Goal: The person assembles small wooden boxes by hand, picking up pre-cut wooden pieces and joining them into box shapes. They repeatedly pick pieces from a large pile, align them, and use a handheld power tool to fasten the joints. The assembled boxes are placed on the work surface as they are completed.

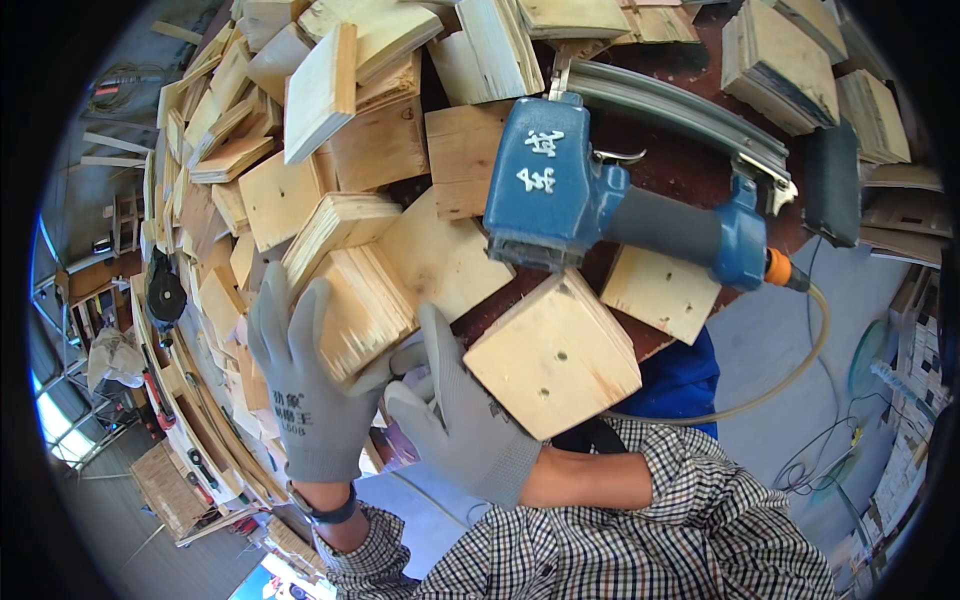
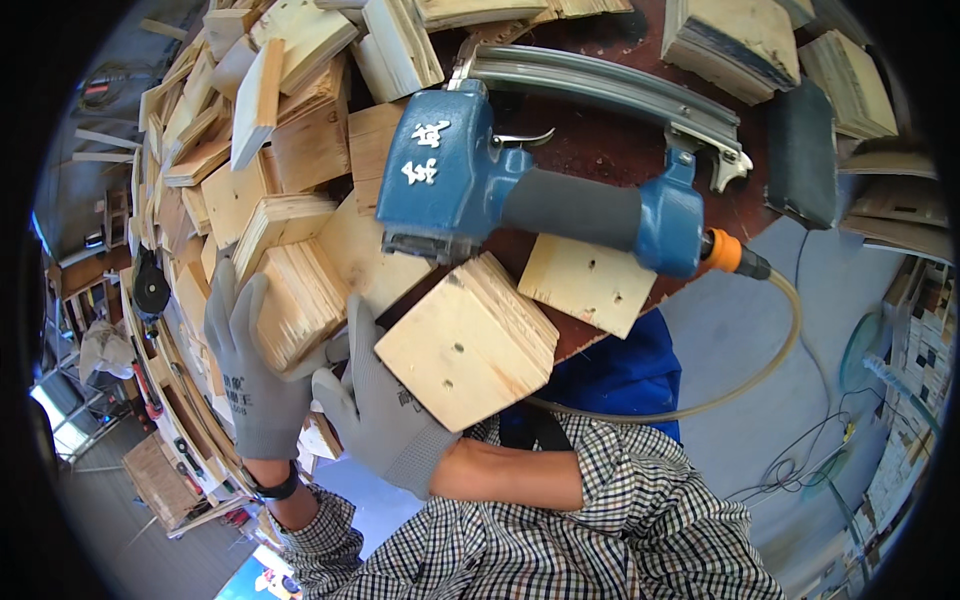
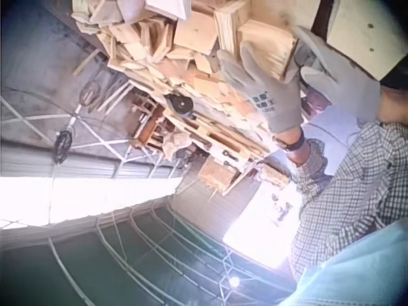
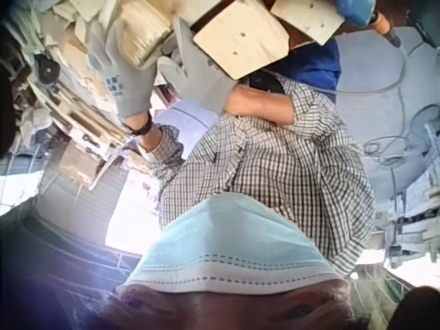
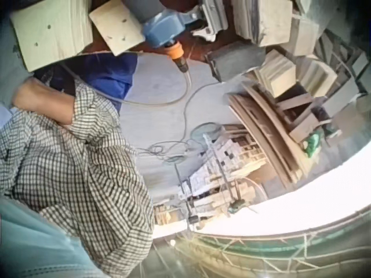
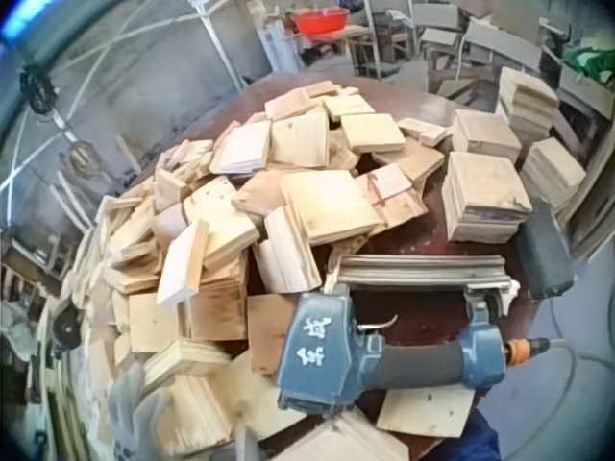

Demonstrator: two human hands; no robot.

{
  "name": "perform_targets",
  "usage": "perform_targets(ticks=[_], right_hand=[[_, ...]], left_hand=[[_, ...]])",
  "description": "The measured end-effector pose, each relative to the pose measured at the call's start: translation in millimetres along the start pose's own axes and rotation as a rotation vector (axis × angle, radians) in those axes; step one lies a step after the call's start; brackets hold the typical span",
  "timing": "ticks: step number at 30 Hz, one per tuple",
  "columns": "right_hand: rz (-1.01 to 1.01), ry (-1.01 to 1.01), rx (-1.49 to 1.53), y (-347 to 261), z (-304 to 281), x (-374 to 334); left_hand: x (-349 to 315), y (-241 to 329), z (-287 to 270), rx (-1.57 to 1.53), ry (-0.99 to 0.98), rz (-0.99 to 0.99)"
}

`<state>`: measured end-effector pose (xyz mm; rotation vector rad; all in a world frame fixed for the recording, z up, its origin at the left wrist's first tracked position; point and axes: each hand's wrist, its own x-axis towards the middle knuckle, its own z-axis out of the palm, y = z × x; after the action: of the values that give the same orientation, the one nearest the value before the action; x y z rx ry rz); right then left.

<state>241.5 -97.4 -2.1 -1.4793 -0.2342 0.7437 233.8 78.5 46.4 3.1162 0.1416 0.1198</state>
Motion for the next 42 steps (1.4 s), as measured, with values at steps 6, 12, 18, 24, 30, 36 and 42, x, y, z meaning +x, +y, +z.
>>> perform_targets(ticks=[6, 12, 18, 24, 30, 36, 42], right_hand=[[-0.093, 0.022, -0.119, 10, 2, 9], [0.002, 0.002, -0.012, 2, -3, 11], [0.020, 0.008, 0.102, 6, 1, 8], [0.008, -0.102, 0.131, -4, -10, 13], [-0.064, -0.115, -0.022, -11, -8, 17], [-0.029, -0.163, 0.050, -12, -7, 16], [-0.087, -0.043, 0.249, -14, 12, -2]], left_hand=[[6, -1, -2, 0.034, -0.042, -0.006], [6, -7, 0, 0.017, -0.023, 0.023], [3, -1, -3, 0.033, -0.038, -0.013], [4, -7, -1, 0.011, -0.012, -0.002], [6, -7, -2, -0.009, -0.035, -0.054], [3, -9, 1, -0.122, 0.025, -0.060], [-5, -15, 7, -0.264, 0.115, -0.102]])
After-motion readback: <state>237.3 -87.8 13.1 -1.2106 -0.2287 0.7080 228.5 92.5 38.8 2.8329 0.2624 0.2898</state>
